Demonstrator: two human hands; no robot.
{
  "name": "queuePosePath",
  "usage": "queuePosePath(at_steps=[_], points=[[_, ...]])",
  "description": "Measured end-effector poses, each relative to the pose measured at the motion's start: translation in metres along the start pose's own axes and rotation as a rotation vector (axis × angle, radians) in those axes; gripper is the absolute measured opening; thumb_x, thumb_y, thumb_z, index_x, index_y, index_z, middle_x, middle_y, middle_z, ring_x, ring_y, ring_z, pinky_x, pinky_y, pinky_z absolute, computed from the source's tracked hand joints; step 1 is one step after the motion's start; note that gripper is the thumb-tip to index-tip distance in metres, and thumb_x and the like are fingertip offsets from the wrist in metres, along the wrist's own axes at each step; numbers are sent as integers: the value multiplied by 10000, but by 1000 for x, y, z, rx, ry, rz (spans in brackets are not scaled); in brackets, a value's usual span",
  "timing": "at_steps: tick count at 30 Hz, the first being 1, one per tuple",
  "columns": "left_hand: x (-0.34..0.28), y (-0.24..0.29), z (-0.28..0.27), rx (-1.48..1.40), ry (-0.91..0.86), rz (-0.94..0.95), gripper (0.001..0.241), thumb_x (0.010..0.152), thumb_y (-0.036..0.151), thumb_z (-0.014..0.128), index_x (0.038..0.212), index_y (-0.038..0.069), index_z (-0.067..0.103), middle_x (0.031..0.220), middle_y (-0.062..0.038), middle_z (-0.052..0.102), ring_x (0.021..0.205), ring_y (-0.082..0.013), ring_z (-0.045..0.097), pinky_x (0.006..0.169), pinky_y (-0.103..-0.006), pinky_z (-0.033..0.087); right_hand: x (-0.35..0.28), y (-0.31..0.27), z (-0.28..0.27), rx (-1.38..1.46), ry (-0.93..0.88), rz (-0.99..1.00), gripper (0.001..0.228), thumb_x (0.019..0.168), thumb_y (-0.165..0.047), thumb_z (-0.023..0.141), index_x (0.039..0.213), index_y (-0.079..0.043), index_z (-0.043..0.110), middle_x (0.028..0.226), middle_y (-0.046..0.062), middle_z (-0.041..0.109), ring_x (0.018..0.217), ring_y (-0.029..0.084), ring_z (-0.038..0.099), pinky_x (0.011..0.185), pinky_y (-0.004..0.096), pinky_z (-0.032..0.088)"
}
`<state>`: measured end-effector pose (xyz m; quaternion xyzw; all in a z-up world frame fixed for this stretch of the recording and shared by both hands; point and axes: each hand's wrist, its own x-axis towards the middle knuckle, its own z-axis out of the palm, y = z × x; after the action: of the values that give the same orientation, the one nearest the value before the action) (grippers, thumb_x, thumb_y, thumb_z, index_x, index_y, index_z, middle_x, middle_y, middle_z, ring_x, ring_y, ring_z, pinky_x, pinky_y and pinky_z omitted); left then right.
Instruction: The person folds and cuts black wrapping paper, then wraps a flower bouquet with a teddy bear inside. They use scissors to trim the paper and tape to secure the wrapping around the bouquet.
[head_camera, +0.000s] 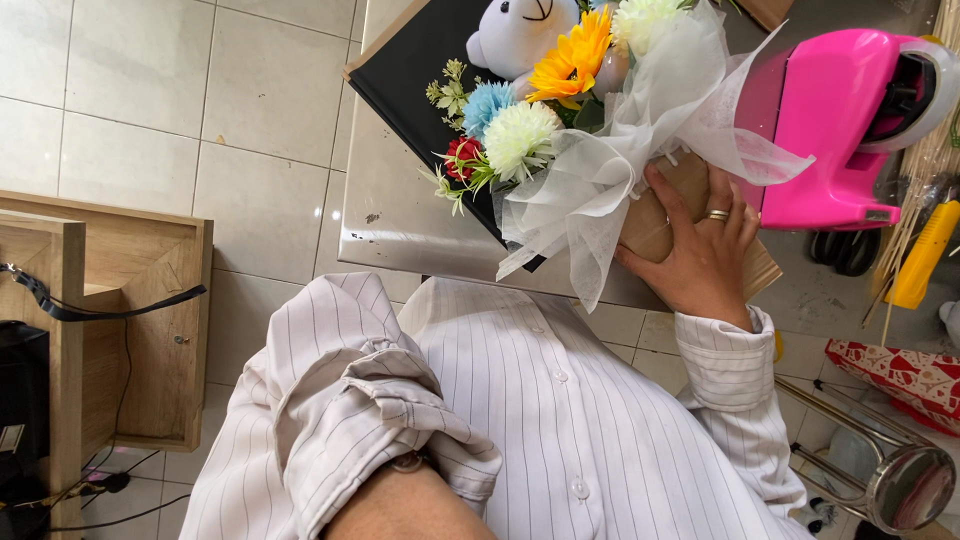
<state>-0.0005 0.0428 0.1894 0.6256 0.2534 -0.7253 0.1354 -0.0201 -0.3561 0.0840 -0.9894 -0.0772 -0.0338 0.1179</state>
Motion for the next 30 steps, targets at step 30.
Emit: queuePosePath(at_steps=[30], points=[[-75, 21, 30, -15, 196, -47, 499, 670, 604, 936, 1075, 321, 863, 1174, 43, 837, 1099, -245, 759, 973, -421, 588, 1, 0, 0, 12, 8, -17, 981, 740, -694, 819, 1584, -296, 514, 1564, 279, 316, 1403, 548, 333, 1118, 676, 237]])
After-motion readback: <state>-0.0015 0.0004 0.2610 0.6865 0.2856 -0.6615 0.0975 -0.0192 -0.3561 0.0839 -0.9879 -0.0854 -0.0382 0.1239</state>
